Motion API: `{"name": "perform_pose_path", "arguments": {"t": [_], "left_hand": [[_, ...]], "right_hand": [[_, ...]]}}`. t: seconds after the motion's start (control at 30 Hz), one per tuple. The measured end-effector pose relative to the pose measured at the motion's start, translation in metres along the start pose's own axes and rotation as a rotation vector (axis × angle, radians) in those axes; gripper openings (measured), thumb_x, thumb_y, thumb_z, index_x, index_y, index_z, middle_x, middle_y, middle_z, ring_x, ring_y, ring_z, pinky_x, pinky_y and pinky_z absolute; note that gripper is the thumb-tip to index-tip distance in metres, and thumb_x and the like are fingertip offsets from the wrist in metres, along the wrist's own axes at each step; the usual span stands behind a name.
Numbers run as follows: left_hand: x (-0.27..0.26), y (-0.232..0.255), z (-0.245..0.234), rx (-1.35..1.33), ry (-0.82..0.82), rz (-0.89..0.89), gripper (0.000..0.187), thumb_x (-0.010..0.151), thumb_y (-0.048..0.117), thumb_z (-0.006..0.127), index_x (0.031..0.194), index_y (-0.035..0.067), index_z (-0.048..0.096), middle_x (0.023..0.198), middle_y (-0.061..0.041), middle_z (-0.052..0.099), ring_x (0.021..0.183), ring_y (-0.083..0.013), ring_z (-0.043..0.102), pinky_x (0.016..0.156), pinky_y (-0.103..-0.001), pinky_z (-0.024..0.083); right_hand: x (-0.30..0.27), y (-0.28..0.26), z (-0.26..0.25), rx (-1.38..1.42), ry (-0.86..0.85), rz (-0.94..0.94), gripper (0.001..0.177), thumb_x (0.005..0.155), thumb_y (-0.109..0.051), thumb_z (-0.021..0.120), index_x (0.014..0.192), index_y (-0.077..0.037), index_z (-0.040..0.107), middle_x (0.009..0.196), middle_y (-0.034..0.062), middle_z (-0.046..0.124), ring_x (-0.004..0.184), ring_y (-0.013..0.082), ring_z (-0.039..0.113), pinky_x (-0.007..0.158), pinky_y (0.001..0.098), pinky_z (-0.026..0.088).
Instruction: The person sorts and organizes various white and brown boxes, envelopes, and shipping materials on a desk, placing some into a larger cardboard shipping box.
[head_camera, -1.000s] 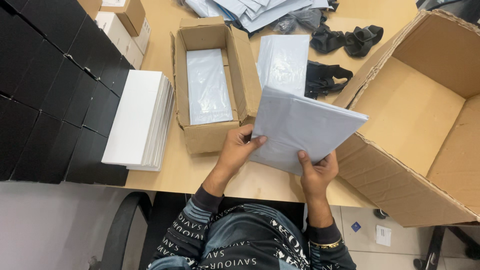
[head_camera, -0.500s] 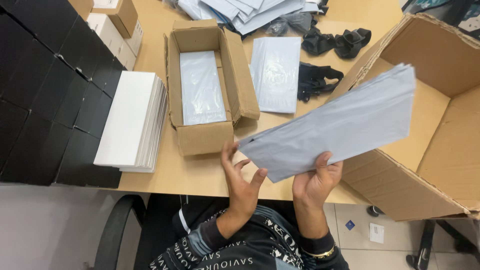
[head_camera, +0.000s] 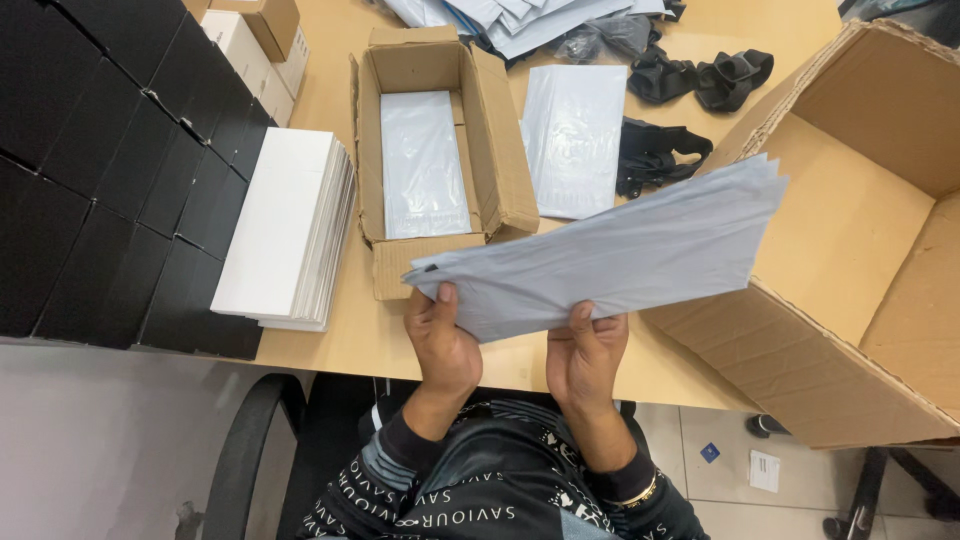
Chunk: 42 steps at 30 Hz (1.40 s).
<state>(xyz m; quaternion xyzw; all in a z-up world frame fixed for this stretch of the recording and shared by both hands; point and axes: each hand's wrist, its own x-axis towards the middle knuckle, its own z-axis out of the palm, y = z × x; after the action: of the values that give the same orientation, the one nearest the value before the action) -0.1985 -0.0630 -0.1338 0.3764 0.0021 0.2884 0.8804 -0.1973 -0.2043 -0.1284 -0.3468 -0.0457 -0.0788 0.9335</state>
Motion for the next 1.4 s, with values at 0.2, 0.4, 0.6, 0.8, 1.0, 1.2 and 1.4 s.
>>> {"name": "perform_pose_path", "arguments": {"t": [0.2, 0.4, 0.6, 0.8, 1.0, 1.2, 1.4], "left_hand": [[0.038, 0.053, -0.003, 0.124, -0.029, 0.107, 0.030, 0.104, 0.016, 0.067, 0.125, -0.005, 0.067, 0.119, -0.010, 0.073, 0.113, -0.0183, 0.064, 0.109, -0.033, 0.045], [0.057, 0.084, -0.003, 0.260, -0.011, 0.158, 0.026, 0.103, 0.013, 0.068, 0.120, -0.005, 0.069, 0.107, -0.007, 0.072, 0.102, -0.0134, 0.064, 0.100, -0.028, 0.048], [0.053, 0.088, -0.001, 0.650, -0.123, 0.130, 0.020, 0.102, 0.014, 0.069, 0.110, -0.005, 0.071, 0.086, -0.002, 0.067, 0.076, -0.0077, 0.052, 0.071, -0.024, 0.043], [0.054, 0.083, -0.002, 0.722, -0.286, 0.226, 0.027, 0.097, 0.021, 0.069, 0.111, -0.002, 0.069, 0.084, 0.000, 0.067, 0.078, -0.0052, 0.058, 0.070, -0.024, 0.048], [0.046, 0.074, 0.008, 0.637, -0.178, 0.165, 0.027, 0.106, 0.023, 0.064, 0.109, -0.003, 0.072, 0.087, -0.003, 0.071, 0.080, -0.0075, 0.061, 0.072, -0.025, 0.050], [0.031, 0.066, 0.001, 0.588, -0.164, 0.170, 0.026, 0.105, 0.021, 0.062, 0.110, -0.004, 0.069, 0.090, -0.002, 0.069, 0.082, -0.0079, 0.059, 0.075, -0.025, 0.050], [0.010, 0.064, -0.012, 0.583, -0.212, 0.247, 0.026, 0.107, 0.021, 0.061, 0.109, -0.005, 0.065, 0.101, -0.006, 0.065, 0.092, -0.0117, 0.059, 0.085, -0.025, 0.048]], "right_hand": [[0.031, -0.023, -0.024, -0.043, -0.189, -0.065, 0.055, 0.106, -0.026, 0.071, 0.148, 0.000, 0.046, 0.140, 0.0124, 0.058, 0.128, 0.0256, 0.057, 0.113, 0.0480, 0.046], [0.071, -0.066, -0.013, -0.240, -0.286, -0.122, 0.071, 0.108, -0.046, 0.065, 0.154, 0.003, 0.042, 0.144, 0.0105, 0.057, 0.134, 0.0205, 0.058, 0.115, 0.0364, 0.049], [0.081, -0.059, -0.018, -0.642, -0.199, -0.336, 0.037, 0.109, -0.028, 0.076, 0.127, 0.001, 0.062, 0.107, 0.0035, 0.064, 0.094, 0.0072, 0.057, 0.085, 0.0193, 0.045], [0.081, -0.044, -0.022, -0.513, -0.052, -0.566, 0.020, 0.109, -0.014, 0.078, 0.107, -0.003, 0.062, 0.092, 0.0004, 0.059, 0.077, 0.0043, 0.048, 0.071, 0.0171, 0.037], [0.069, -0.053, -0.014, -0.547, -0.085, -0.689, 0.020, 0.108, -0.013, 0.076, 0.109, -0.001, 0.061, 0.097, 0.0051, 0.062, 0.083, 0.0114, 0.055, 0.075, 0.0222, 0.043], [0.054, -0.056, -0.023, -0.520, -0.034, -0.655, 0.017, 0.109, -0.011, 0.075, 0.105, 0.000, 0.062, 0.093, 0.0058, 0.062, 0.083, 0.0114, 0.054, 0.078, 0.0232, 0.042], [0.038, -0.050, -0.039, -0.477, -0.051, -0.599, 0.024, 0.103, -0.012, 0.077, 0.096, -0.006, 0.055, 0.091, 0.0034, 0.060, 0.076, 0.0078, 0.049, 0.074, 0.0211, 0.040]]}}
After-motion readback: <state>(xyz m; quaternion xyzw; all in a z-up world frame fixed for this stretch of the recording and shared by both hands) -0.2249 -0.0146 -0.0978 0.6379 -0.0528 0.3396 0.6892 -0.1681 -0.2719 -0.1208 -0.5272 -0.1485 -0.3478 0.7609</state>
